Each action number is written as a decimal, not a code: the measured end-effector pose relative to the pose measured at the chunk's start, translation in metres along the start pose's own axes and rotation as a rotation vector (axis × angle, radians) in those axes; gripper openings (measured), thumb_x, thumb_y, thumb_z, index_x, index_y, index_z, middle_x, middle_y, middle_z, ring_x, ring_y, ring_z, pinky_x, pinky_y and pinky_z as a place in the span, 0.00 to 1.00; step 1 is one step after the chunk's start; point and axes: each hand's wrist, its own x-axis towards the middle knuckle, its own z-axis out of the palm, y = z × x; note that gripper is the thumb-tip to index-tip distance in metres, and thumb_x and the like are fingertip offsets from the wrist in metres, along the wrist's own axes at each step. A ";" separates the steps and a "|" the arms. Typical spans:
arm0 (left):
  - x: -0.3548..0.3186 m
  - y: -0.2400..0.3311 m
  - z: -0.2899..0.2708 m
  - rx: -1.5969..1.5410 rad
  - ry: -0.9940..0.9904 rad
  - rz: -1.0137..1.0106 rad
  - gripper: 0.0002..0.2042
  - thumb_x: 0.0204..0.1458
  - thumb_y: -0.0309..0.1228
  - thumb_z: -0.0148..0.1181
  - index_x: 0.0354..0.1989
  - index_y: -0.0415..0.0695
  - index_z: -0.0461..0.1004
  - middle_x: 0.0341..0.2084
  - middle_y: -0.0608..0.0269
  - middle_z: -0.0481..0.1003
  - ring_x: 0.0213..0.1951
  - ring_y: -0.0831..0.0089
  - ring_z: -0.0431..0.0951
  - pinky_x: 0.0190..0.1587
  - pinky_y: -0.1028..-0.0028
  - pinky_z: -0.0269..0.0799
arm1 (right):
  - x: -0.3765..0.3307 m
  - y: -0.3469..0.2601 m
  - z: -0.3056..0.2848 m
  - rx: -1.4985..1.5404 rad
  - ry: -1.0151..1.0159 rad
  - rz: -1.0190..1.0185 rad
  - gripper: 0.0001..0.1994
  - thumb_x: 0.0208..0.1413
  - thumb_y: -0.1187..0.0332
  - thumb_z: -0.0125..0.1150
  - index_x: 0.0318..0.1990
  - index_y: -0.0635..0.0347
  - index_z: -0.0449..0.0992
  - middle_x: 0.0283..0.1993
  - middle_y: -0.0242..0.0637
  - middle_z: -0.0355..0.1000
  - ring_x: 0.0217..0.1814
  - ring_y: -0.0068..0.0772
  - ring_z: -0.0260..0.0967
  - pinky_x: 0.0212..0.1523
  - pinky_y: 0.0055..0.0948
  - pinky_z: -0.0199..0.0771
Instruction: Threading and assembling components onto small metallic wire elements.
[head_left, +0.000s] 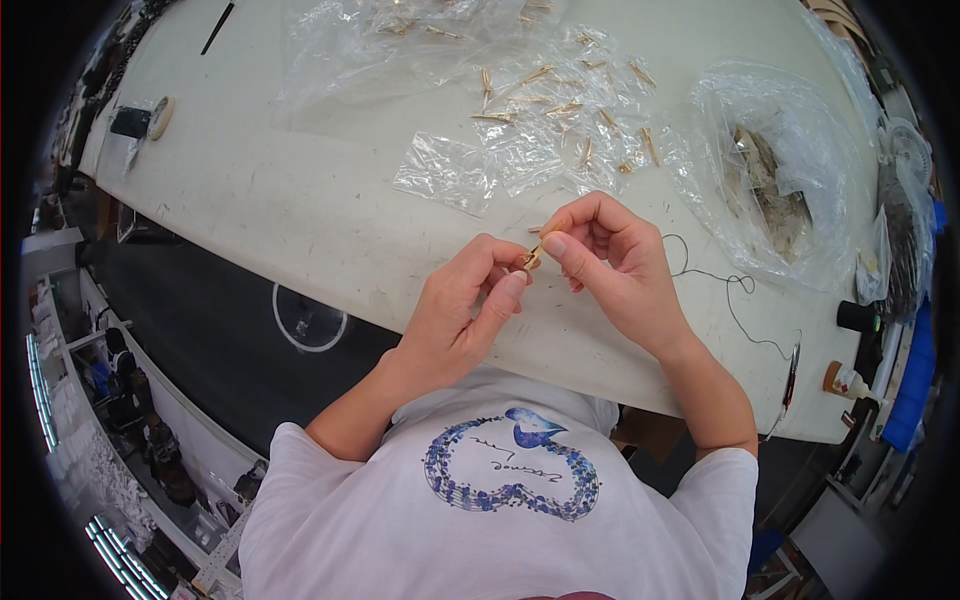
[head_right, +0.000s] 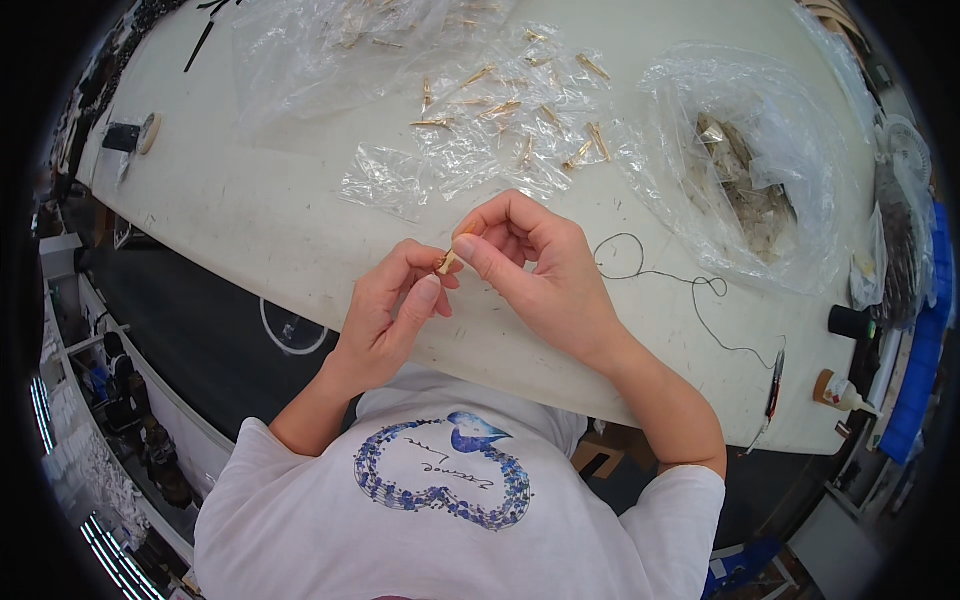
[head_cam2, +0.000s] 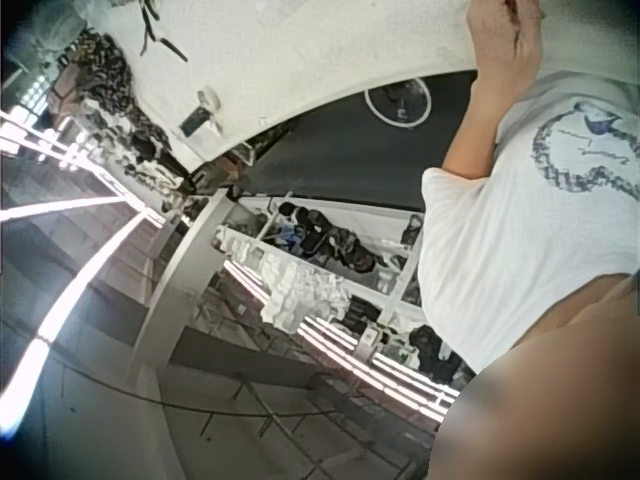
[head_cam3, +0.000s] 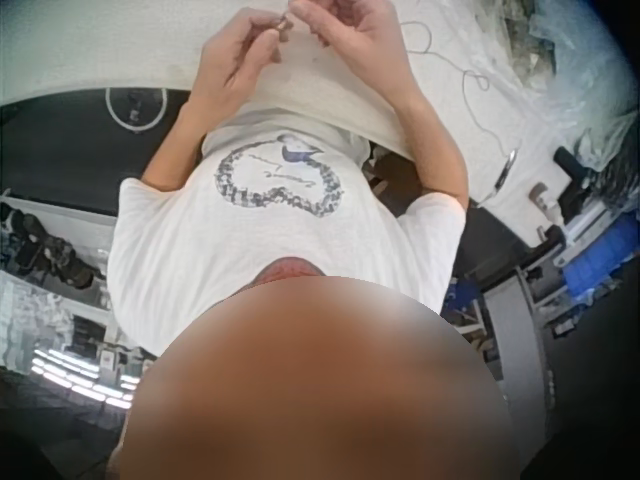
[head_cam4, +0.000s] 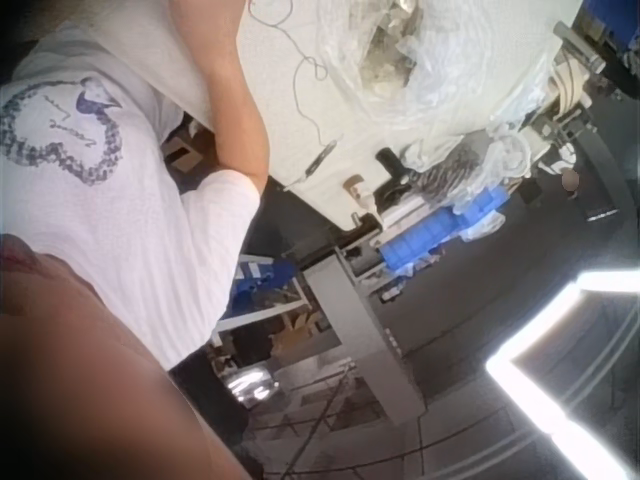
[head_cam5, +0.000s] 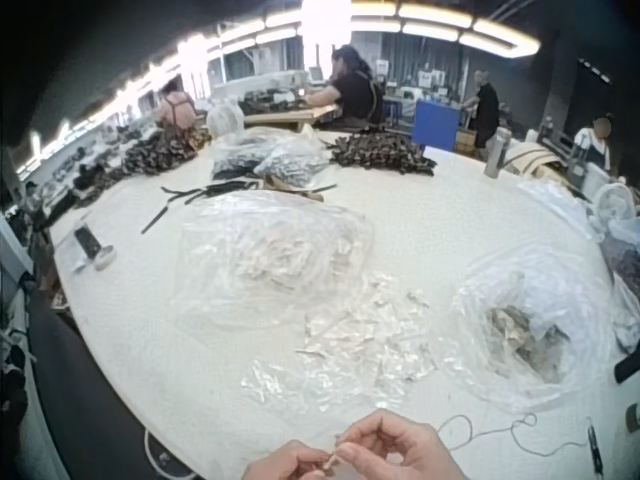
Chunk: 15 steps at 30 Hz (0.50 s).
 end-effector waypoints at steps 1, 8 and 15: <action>-0.002 0.000 0.000 -0.099 0.009 -0.038 0.09 0.66 0.31 0.47 0.46 0.38 0.70 0.28 0.66 0.71 0.28 0.81 0.71 0.33 0.81 0.69 | 0.003 0.000 0.001 0.005 -0.002 0.003 0.05 0.60 0.71 0.61 0.38 0.62 0.74 0.31 0.24 0.71 0.30 0.09 0.63 0.33 0.12 0.62; 0.010 -0.004 0.001 -0.038 0.022 -0.058 0.10 0.67 0.32 0.44 0.42 0.39 0.68 0.27 0.68 0.69 0.24 0.85 0.65 0.26 0.83 0.63 | 0.009 0.001 0.003 0.036 -0.010 -0.019 0.06 0.60 0.69 0.60 0.38 0.62 0.74 0.32 0.26 0.72 0.30 0.10 0.64 0.33 0.13 0.65; 0.019 -0.001 0.000 -0.106 0.090 -0.029 0.11 0.68 0.36 0.42 0.38 0.43 0.68 0.22 0.73 0.65 0.19 0.90 0.58 0.21 0.87 0.54 | 0.008 0.001 -0.005 -0.276 0.156 -0.287 0.06 0.57 0.70 0.62 0.40 0.61 0.77 0.30 0.30 0.73 0.31 0.21 0.69 0.34 0.22 0.69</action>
